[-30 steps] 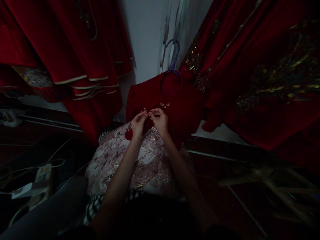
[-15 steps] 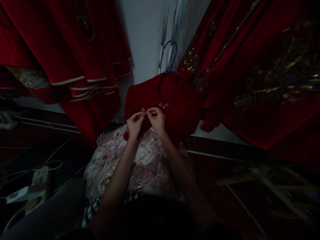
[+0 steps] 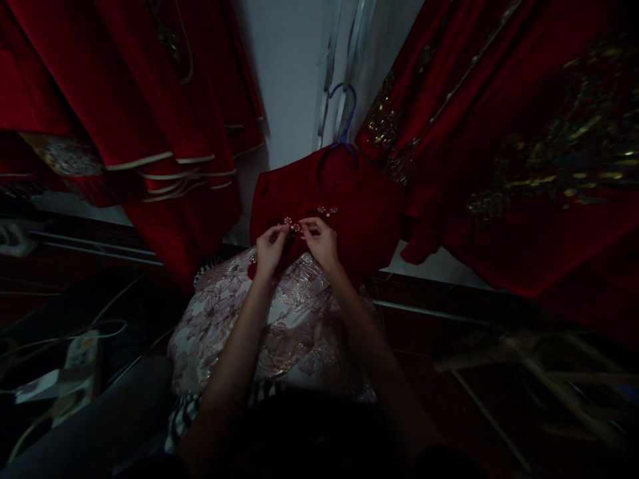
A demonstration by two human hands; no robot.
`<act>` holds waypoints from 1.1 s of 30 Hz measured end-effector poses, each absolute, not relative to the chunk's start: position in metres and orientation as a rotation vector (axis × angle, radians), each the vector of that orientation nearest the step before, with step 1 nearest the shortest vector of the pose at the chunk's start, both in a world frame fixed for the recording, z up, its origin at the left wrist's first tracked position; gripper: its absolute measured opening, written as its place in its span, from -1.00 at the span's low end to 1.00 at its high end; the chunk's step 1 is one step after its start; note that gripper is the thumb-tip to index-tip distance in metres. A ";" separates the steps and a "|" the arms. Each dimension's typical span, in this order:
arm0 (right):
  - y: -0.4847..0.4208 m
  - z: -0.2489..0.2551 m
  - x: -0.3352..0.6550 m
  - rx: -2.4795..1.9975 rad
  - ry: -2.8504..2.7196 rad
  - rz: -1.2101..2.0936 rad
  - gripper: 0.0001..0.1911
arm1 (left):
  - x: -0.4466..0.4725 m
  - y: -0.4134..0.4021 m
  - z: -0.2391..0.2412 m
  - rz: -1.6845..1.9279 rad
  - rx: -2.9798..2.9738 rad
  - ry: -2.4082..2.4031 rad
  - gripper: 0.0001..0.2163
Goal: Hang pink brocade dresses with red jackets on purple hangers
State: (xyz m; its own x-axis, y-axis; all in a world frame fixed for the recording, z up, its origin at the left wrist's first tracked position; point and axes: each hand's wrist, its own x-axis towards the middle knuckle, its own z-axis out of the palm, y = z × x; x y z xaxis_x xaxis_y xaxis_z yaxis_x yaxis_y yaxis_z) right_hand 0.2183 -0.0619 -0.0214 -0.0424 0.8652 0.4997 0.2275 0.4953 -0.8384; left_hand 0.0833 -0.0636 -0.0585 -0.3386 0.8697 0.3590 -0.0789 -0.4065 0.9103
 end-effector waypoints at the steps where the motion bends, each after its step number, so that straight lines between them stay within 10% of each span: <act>1: -0.063 -0.022 0.224 -0.972 -1.543 0.694 -0.82 | 0.082 -0.062 -0.061 1.801 1.190 1.113 -0.76; 18: -0.086 -0.072 0.296 -1.196 -1.760 0.810 -0.70 | 0.066 -0.078 -0.077 1.173 2.019 1.466 -0.47; 33: -0.090 -0.067 0.311 -1.135 -1.922 0.922 -0.74 | 0.047 -0.078 -0.074 1.326 1.982 1.617 -0.81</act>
